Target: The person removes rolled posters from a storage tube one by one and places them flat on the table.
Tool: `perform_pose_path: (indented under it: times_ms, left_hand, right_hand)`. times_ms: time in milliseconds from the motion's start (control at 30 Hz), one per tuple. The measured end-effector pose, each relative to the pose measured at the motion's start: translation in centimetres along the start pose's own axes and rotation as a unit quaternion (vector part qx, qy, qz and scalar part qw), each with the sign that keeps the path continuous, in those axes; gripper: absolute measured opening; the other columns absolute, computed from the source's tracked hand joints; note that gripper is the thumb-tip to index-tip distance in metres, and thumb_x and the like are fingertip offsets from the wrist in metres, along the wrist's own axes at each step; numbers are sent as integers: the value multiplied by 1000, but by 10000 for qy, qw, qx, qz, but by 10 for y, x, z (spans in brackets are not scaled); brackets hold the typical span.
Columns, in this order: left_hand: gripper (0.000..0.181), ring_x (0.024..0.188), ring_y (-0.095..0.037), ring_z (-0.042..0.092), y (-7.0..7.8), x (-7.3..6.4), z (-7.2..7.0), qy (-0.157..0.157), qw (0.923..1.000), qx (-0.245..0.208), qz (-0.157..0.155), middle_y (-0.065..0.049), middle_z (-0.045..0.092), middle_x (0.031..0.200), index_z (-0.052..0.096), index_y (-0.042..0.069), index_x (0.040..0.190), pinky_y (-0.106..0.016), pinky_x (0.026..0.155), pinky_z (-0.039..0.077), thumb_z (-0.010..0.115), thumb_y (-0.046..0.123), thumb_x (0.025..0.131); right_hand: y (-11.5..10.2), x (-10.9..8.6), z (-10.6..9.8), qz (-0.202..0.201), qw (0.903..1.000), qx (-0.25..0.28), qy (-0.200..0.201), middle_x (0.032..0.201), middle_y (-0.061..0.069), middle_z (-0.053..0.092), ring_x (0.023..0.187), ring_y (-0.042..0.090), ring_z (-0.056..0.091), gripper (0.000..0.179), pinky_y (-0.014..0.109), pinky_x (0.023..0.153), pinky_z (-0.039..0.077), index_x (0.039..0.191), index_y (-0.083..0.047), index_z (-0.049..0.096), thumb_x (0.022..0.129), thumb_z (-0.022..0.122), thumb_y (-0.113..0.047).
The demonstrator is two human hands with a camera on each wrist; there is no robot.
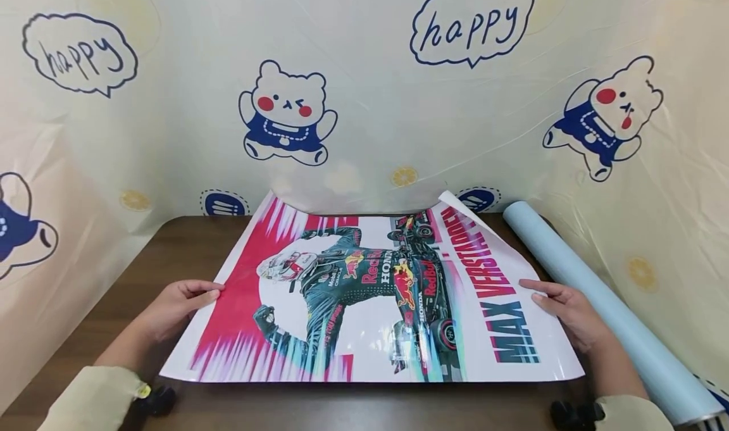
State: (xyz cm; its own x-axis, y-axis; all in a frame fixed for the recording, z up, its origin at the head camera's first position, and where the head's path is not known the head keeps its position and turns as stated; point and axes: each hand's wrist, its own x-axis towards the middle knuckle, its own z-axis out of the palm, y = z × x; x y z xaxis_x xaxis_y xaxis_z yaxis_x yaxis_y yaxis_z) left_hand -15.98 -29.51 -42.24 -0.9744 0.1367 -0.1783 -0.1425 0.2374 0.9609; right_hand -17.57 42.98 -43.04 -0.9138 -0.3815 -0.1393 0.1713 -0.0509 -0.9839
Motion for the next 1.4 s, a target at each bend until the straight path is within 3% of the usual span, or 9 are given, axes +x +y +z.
perform_pose_path:
  times_ms: [233,333,567,700,833,933,1100,1233,1400]
  left_hand:
    - [43,100,-38,67,-3,-9,-11,-1009,9931,-546,253,-7,70,114,60,26,135,-52,83,52,57,6,97]
    - [44,102,-39,66,-5,-9,-12,-1198,9901,-659,326,-8,69,116,60,26,135,-53,85,51,56,3,97]
    - [35,94,-35,69,-3,-13,-11,-1019,9938,-265,363,-7,72,107,67,21,127,-45,80,56,58,6,96]
    - [30,88,-35,71,-3,-13,-9,-770,9967,152,192,-9,74,100,67,7,124,-40,76,58,63,10,95]
    - [35,82,-30,71,-2,-12,-7,-471,9961,725,186,-10,74,92,64,-9,119,-38,71,58,66,14,94]
    - [40,80,-28,71,1,-13,-7,-382,9940,1002,226,-12,73,90,62,-13,118,-38,70,57,67,17,93]
    - [38,85,-34,71,2,-15,-9,-491,9966,646,143,-13,73,96,61,-7,124,-42,73,58,65,16,95]
    - [29,90,-36,70,0,-14,-11,-712,9971,67,266,-9,73,103,68,14,125,-44,76,57,59,11,97]
    - [37,94,-34,70,-4,-13,-12,-864,9945,-278,526,-6,73,107,70,25,124,-42,78,57,55,3,98]
  right_hand:
    - [-9,-7,-3,-333,9935,-756,-780,125,-3,66,103,28,68,59,37,79,54,146,-35,45,101,40,3]
    - [-12,-8,-2,-421,9904,-1066,-768,125,-4,66,104,26,67,56,36,80,54,143,-32,50,100,43,4]
    - [-16,-7,0,-260,9837,-1780,-52,109,-4,72,91,26,71,39,33,75,57,127,-27,68,100,51,-3]
    - [-18,-5,4,-118,9617,-2647,704,97,0,73,78,24,70,27,30,65,57,122,-9,69,99,57,-15]
    - [-17,-3,7,-21,9447,-3103,1063,96,5,73,74,24,68,39,31,61,56,124,7,62,98,60,-22]
    - [-16,-4,8,-46,9560,-2750,1023,97,0,73,76,24,70,32,32,63,57,125,-3,66,99,59,-20]
    - [-16,-6,8,-466,9934,-904,529,105,-3,73,85,26,72,38,36,68,58,126,-26,68,102,48,-5]
    - [-14,-8,10,-957,9946,72,406,109,-1,72,87,25,72,44,36,67,56,127,-24,68,101,44,2]
    - [-9,-10,12,-1345,9891,259,532,112,-4,71,91,19,72,45,33,69,56,128,-20,67,100,44,7]
